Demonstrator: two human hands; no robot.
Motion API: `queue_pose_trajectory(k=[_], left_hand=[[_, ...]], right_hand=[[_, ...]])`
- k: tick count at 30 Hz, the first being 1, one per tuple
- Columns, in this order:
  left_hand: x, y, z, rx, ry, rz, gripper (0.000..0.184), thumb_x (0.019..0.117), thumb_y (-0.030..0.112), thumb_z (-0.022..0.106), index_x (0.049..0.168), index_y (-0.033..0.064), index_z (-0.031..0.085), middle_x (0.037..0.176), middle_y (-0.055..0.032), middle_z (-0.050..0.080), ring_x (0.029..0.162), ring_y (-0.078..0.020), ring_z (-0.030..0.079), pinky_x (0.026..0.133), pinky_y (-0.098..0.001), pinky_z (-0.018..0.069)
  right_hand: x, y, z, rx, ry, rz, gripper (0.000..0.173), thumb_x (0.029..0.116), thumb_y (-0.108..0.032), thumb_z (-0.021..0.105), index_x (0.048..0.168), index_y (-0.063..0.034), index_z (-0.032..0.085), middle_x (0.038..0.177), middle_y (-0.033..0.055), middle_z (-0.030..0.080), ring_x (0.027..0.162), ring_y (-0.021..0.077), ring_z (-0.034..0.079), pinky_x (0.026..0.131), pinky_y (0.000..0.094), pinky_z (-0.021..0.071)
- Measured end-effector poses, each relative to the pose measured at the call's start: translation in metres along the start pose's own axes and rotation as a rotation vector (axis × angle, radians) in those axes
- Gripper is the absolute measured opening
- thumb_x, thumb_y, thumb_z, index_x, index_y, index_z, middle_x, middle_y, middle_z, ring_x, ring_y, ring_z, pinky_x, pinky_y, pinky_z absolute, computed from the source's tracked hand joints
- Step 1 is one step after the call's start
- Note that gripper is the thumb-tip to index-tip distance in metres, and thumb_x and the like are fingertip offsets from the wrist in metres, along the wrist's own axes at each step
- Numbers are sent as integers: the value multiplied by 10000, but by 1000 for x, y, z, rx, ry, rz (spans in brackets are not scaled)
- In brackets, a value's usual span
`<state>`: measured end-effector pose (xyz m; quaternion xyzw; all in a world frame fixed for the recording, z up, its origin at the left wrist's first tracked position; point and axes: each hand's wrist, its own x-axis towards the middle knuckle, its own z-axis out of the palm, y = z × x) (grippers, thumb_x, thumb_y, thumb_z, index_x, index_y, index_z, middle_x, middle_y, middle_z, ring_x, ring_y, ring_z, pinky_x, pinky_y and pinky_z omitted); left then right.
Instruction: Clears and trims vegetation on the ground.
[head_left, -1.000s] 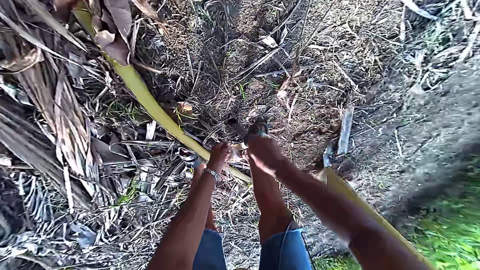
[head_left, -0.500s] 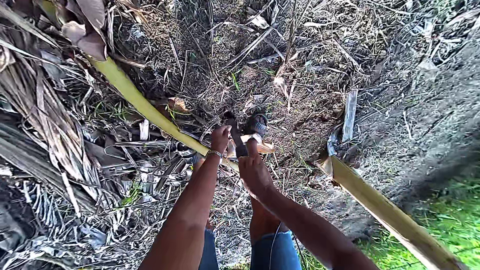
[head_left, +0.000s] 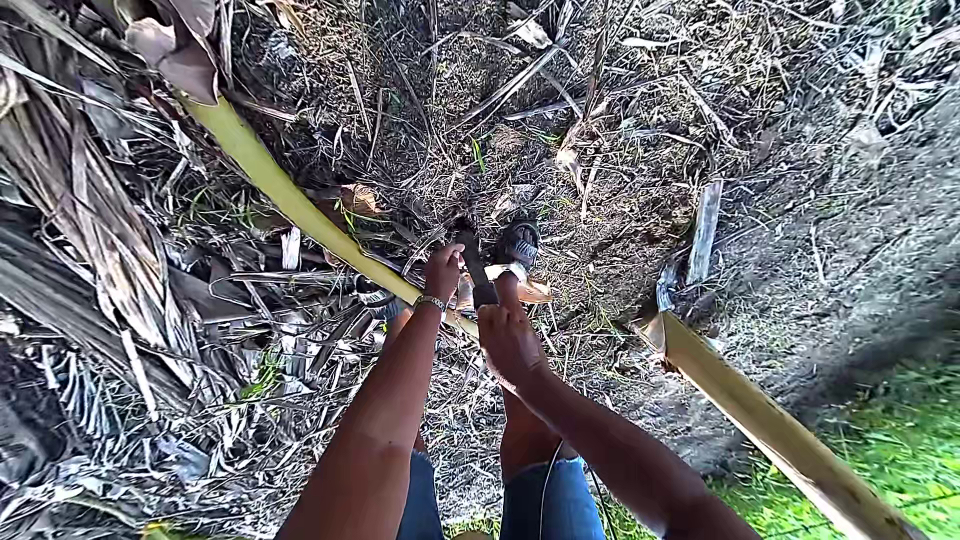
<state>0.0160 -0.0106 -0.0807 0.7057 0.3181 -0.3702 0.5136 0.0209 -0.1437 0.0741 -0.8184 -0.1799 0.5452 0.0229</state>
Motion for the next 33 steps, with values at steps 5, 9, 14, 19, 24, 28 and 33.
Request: queue_pose_trajectory(k=[5, 9, 14, 19, 24, 28, 33], left_hand=[[-30, 13, -12, -105, -17, -89, 356, 1115, 148, 385, 1342, 8, 621, 1142, -215, 674, 1029, -323, 651, 938, -498, 517], [-53, 3, -25, -119, -12, -127, 339, 1102, 122, 404, 1333, 3, 622, 1114, -198, 667, 986, -281, 647, 917, -470, 527], [-82, -5, -32, -91, 12, -140, 335, 1086, 104, 405, 1289, -11, 645, 1007, -131, 672, 837, -174, 619, 796, -360, 529], [-109, 21, -29, -206, 75, -172, 319, 1079, 90, 415, 1258, -17, 657, 886, -44, 629, 685, -76, 528, 633, -240, 457], [-139, 54, -28, -362, 153, -253, 304, 1096, 96, 422, 1280, -1, 644, 852, -31, 600, 597, -66, 469, 540, -228, 411], [-151, 92, -35, -355, 231, -271, 306, 1100, 110, 426, 1305, -2, 624, 891, -52, 596, 669, -94, 497, 627, -268, 449], [-150, 145, -31, -627, 337, -214, 255, 1090, 118, 415, 1225, 9, 602, 801, 36, 545, 614, -44, 480, 593, -220, 456]], right_hand=[[-7, 15, -8, 82, -52, 65, 577, 920, -62, 616, 1489, -86, 524, 1224, 298, 645, 941, 447, 712, 728, 545, 592], [-49, 32, -30, 297, 77, 181, 591, 846, -143, 688, 1430, -204, 622, 1109, 244, 713, 817, 421, 731, 673, 586, 584], [-58, 48, -25, 674, 63, 400, 660, 916, -180, 663, 1552, -192, 486, 1138, 190, 736, 990, 384, 725, 872, 608, 565], [-29, 17, -14, 775, 20, 431, 718, 885, -170, 665, 1569, -196, 446, 1158, 183, 733, 1004, 368, 728, 865, 585, 573], [-50, 19, -28, 724, -143, 398, 735, 896, -174, 655, 1587, -273, 423, 1240, 185, 708, 1095, 393, 699, 903, 611, 553], [-51, 55, -50, 733, -36, 314, 608, 947, -214, 645, 1535, -200, 489, 1188, 218, 717, 1059, 425, 704, 898, 645, 545], [-46, 102, -65, 673, -22, 272, 413, 1021, -355, 590, 1416, -235, 616, 1141, 235, 725, 1029, 476, 696, 835, 729, 525]])
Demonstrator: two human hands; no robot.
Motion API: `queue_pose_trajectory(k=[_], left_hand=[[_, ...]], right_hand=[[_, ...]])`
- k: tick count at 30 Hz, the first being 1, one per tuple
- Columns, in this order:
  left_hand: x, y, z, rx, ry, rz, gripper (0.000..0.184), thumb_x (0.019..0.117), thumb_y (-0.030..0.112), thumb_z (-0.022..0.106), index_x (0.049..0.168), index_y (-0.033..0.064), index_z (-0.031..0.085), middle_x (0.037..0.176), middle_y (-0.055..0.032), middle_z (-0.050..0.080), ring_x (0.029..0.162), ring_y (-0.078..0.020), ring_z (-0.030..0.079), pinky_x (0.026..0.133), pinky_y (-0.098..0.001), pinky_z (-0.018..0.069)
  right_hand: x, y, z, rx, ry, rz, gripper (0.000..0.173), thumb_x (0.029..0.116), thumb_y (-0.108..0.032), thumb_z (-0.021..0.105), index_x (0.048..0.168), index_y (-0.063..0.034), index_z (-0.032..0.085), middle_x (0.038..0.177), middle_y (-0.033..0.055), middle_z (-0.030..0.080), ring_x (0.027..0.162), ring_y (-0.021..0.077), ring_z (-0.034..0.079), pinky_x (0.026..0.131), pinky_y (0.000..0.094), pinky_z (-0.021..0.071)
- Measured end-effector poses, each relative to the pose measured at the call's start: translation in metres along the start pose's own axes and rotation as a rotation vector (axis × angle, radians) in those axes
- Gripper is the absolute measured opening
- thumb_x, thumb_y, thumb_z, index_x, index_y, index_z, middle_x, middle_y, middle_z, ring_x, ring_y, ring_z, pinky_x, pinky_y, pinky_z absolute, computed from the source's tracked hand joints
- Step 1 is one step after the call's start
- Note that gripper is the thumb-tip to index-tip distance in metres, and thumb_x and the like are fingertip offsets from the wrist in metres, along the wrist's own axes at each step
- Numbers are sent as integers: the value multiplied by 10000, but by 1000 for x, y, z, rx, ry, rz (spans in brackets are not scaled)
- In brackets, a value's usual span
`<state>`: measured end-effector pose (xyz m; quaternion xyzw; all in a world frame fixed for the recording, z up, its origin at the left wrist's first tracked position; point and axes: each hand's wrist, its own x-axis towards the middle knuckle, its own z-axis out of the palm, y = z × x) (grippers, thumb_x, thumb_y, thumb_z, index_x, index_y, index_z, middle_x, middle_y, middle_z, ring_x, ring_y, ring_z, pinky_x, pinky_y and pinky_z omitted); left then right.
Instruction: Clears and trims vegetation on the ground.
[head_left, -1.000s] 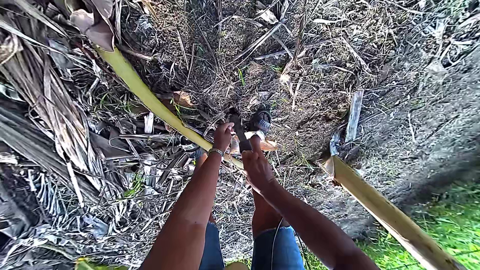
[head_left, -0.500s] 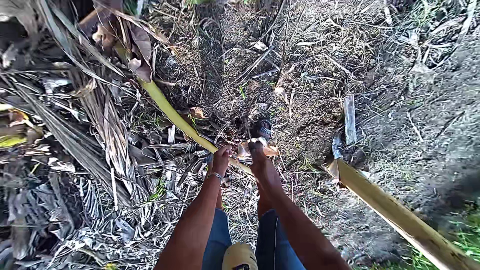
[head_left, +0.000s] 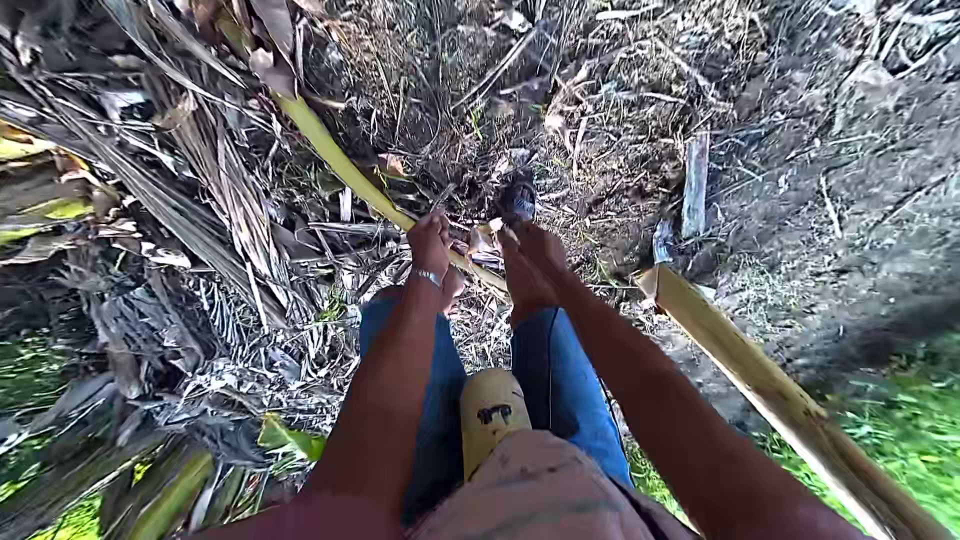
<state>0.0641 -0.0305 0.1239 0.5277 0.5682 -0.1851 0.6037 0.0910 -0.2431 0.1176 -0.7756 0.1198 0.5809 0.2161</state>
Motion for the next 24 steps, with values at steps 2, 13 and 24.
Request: queue_pose_trajectory(k=[2, 13, 24], left_hand=[[3, 31, 17, -77, -59, 43, 256, 1089, 108, 413, 1237, 25, 605, 794, 43, 550, 601, -40, 487, 566, -204, 449], [52, 106, 34, -23, -163, 45, 279, 1096, 116, 405, 1276, 44, 606, 809, 37, 532, 604, -43, 464, 568, -205, 432], [101, 198, 36, -132, -357, -119, 241, 1119, 162, 382, 1037, 46, 578, 746, 6, 581, 546, -62, 498, 514, -200, 444]], right_hand=[[-8, -18, -32, 67, 16, 49, 417, 1037, -413, 561, 1394, -208, 633, 1157, 238, 720, 1066, 478, 684, 864, 741, 504], [-76, -45, -160, -19, 245, 43, 597, 909, -193, 722, 1486, -251, 578, 1167, 208, 728, 1031, 438, 702, 883, 687, 526], [-158, -142, -271, -224, 661, -338, 524, 811, -268, 687, 1324, -165, 719, 939, 125, 743, 696, 286, 711, 578, 532, 573]])
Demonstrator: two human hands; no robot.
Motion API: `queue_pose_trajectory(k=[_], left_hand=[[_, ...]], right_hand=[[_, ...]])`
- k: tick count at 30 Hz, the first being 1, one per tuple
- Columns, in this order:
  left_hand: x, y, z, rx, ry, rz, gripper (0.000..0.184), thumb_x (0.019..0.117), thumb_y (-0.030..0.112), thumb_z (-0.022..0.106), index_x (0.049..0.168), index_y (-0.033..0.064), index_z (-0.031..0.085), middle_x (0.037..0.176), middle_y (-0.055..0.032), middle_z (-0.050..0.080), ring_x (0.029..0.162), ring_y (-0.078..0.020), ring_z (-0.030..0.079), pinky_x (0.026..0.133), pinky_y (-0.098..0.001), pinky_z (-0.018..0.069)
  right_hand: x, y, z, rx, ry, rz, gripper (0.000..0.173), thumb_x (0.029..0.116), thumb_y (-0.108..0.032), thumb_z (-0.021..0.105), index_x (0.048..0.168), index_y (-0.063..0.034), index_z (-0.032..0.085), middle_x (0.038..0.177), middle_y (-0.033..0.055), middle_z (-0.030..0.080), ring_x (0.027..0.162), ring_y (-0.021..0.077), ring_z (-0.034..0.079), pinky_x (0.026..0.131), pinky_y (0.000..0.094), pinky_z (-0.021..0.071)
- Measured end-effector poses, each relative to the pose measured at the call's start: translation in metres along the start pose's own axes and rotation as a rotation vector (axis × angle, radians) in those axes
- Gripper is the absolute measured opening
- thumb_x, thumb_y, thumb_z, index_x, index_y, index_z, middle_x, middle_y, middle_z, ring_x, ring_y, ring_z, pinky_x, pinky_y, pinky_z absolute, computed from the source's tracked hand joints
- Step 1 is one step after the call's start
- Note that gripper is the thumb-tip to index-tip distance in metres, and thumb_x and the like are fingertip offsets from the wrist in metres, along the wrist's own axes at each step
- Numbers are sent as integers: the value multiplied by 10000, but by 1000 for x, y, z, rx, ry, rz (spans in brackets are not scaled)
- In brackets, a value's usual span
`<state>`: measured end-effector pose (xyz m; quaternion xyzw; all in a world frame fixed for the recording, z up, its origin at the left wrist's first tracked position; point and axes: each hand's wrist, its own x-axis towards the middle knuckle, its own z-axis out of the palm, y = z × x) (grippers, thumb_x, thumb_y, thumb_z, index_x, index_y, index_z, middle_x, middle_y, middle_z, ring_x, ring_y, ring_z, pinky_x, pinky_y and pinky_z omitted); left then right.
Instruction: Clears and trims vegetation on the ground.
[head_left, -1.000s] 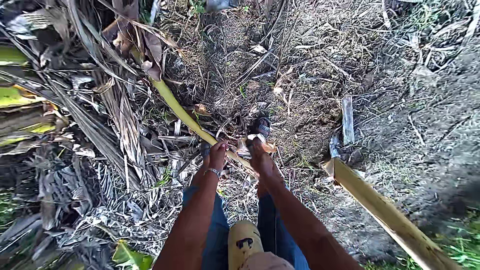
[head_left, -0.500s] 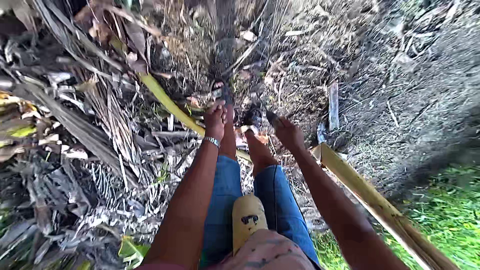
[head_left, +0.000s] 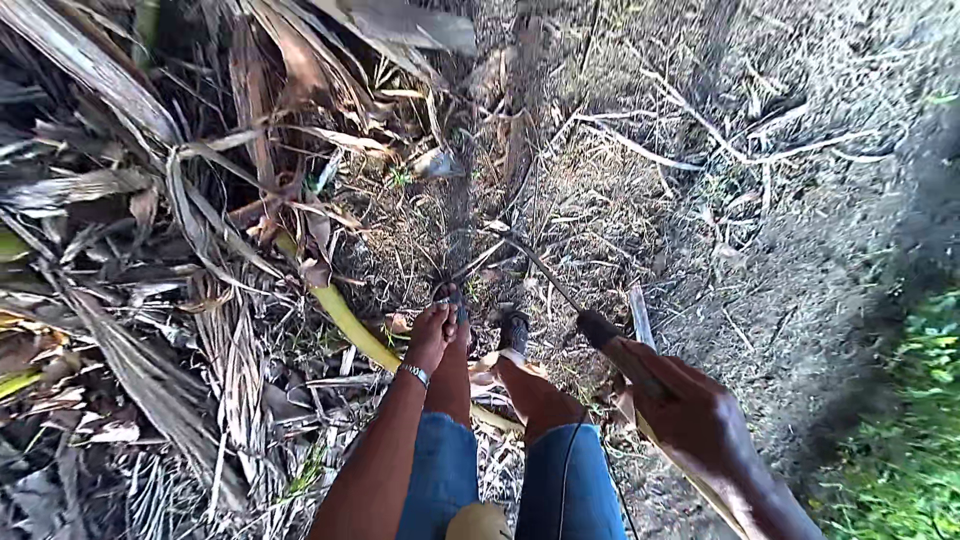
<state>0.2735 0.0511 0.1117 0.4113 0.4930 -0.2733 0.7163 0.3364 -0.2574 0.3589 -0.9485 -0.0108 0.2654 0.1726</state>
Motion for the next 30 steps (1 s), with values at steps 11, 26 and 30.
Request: queue_pose_trajectory(k=[11, 26, 30], left_hand=[[40, 8, 54, 42, -96, 15, 206, 1072, 40, 401, 1138, 13, 594, 848, -3, 611, 647, -79, 548, 607, -247, 499], [121, 7, 134, -96, 1, 6, 184, 1073, 106, 491, 997, 23, 636, 700, 17, 578, 537, -45, 491, 494, -190, 424], [135, 13, 141, -117, 73, 38, 172, 1065, 76, 498, 1015, 12, 649, 777, -2, 612, 621, -57, 542, 585, -203, 483]], right_hand=[[274, 32, 183, 61, -479, 388, 387, 979, -339, 659, 1340, -202, 684, 1231, 229, 698, 1152, 470, 647, 948, 730, 480], [562, 106, 98, -91, -690, 140, 442, 848, -344, 863, 1110, -11, 740, 908, 200, 703, 757, 323, 645, 770, 578, 539], [574, 27, 91, -505, -693, -358, 497, 813, -404, 870, 1158, -68, 748, 1160, 259, 697, 1123, 479, 642, 922, 748, 467]])
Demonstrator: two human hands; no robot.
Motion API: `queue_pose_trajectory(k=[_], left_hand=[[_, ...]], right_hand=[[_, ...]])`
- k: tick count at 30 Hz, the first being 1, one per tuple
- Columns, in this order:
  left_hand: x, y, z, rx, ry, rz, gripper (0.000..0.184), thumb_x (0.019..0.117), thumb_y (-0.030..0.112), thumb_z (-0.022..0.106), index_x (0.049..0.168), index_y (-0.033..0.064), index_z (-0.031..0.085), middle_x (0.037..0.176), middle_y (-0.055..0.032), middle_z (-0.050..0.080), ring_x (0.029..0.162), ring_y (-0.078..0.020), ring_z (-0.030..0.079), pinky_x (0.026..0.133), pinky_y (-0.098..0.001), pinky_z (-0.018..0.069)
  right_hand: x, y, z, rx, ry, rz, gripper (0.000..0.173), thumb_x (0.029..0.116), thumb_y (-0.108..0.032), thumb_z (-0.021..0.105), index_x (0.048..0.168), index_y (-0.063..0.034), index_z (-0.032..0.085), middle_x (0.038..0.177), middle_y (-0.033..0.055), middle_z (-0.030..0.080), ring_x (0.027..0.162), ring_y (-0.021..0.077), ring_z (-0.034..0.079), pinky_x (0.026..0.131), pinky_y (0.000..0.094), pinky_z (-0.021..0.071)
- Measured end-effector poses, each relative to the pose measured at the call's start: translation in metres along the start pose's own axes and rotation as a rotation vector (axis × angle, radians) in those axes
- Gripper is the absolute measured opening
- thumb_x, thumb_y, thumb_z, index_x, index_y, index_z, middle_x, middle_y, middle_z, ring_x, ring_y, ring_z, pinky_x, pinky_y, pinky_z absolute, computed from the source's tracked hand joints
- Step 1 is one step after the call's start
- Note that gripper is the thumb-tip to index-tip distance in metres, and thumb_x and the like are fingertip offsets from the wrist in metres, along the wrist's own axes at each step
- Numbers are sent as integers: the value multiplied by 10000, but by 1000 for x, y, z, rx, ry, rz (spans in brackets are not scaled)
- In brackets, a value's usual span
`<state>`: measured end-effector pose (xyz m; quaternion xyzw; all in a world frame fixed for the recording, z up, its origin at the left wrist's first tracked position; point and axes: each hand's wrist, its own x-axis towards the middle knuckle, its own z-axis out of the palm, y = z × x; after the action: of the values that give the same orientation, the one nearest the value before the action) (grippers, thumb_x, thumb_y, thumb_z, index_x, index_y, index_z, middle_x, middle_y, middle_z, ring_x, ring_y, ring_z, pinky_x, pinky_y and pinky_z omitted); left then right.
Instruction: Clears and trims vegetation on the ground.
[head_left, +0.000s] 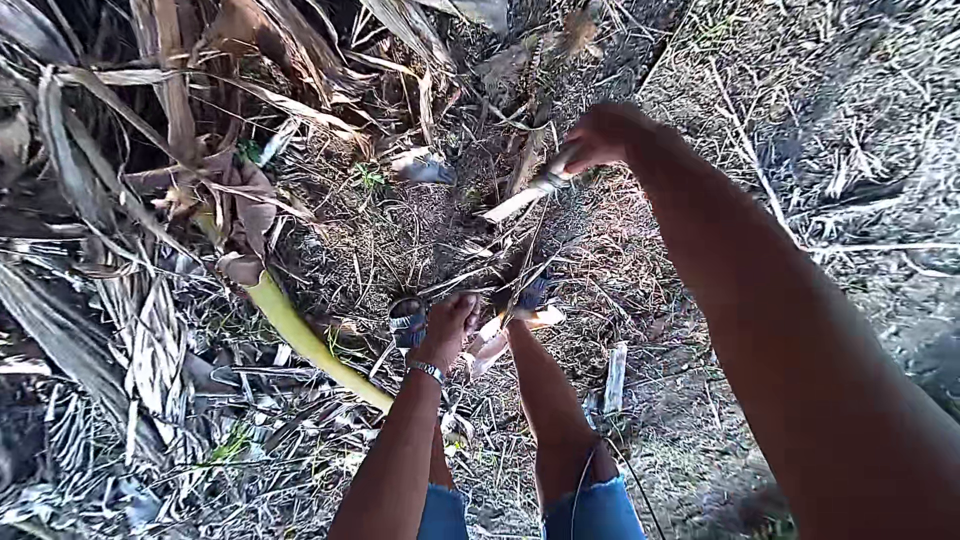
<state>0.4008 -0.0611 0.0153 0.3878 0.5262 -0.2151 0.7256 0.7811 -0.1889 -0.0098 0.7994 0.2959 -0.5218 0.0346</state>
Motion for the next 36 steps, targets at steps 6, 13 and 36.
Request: queue_pose_trajectory(k=[6, 13, 36], left_hand=[[33, 16, 11, 71, 131, 60, 187, 1061, 52, 505, 1168, -17, 642, 866, -24, 617, 699, -84, 566, 676, -257, 514], [62, 33, 22, 633, 94, 206, 331, 1097, 242, 491, 1254, 6, 662, 1083, -179, 692, 895, -251, 661, 841, -456, 551], [97, 18, 17, 659, 48, 222, 369, 1088, 112, 412, 1373, -6, 616, 1135, -209, 683, 1013, -266, 650, 941, -439, 508]], right_hand=[[-83, -122, 40, -132, 68, -261, 122, 823, -65, 786, 897, 9, 724, 967, 246, 694, 946, 470, 670, 745, 679, 523], [-161, -158, 193, 170, 33, 61, 322, 1021, -67, 490, 1303, 43, 601, 1134, 297, 662, 990, 457, 701, 765, 557, 592], [-161, -176, 231, 65, 128, 105, 385, 972, -32, 544, 1349, 36, 581, 1038, 286, 666, 878, 430, 717, 681, 503, 596]])
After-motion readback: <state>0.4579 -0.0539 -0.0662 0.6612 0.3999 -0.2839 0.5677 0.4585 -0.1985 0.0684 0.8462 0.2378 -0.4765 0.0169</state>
